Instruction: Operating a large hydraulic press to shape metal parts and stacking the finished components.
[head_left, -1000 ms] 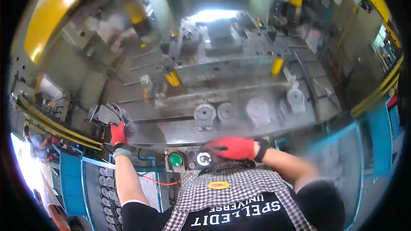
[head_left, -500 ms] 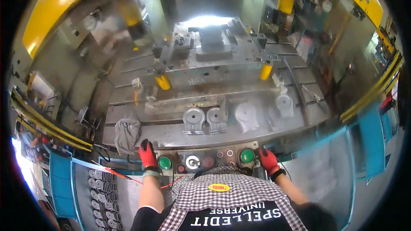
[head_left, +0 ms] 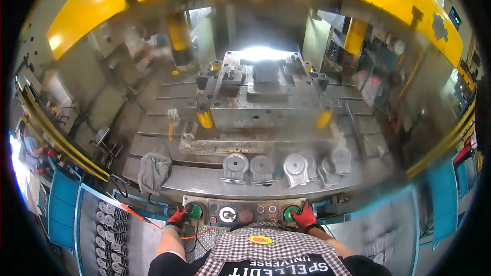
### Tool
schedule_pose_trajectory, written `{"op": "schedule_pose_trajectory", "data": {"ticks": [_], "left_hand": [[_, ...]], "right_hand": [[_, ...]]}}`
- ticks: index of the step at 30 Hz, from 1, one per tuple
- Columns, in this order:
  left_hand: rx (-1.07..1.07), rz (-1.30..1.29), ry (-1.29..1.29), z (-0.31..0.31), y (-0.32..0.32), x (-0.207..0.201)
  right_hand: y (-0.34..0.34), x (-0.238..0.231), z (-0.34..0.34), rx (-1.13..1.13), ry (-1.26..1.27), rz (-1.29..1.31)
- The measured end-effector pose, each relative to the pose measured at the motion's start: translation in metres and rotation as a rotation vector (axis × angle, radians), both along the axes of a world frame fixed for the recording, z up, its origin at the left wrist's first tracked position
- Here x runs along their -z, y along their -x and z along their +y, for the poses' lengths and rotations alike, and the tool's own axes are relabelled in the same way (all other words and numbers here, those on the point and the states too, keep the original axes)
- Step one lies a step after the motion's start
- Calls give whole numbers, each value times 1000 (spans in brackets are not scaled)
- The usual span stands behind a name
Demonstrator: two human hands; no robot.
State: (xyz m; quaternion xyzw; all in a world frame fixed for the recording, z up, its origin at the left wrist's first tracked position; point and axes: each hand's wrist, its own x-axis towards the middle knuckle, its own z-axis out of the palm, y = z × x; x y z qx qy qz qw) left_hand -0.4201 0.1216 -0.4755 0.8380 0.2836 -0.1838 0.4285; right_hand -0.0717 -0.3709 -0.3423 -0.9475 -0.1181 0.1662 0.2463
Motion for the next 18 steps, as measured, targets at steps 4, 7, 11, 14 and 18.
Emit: {"op": "schedule_pose_trajectory", "data": {"ticks": [4,7,11,14,18], "left_hand": [[-661,-11,498,-11,-15,1],[-689,-52,261,-34,-36,-25],[-702,50,-11,-64,-69,-72],[-698,112,-142,-74,-72,-95],[-707,206,-215,-74,-71,-92]], "right_hand": [[1,3,-1,-11,21,-57],[0,18,-3,1,23,-109],[1,26,-10,35,69,-111],[1,20,-4,29,82,-110],[1,24,1,29,135,-111]]}}
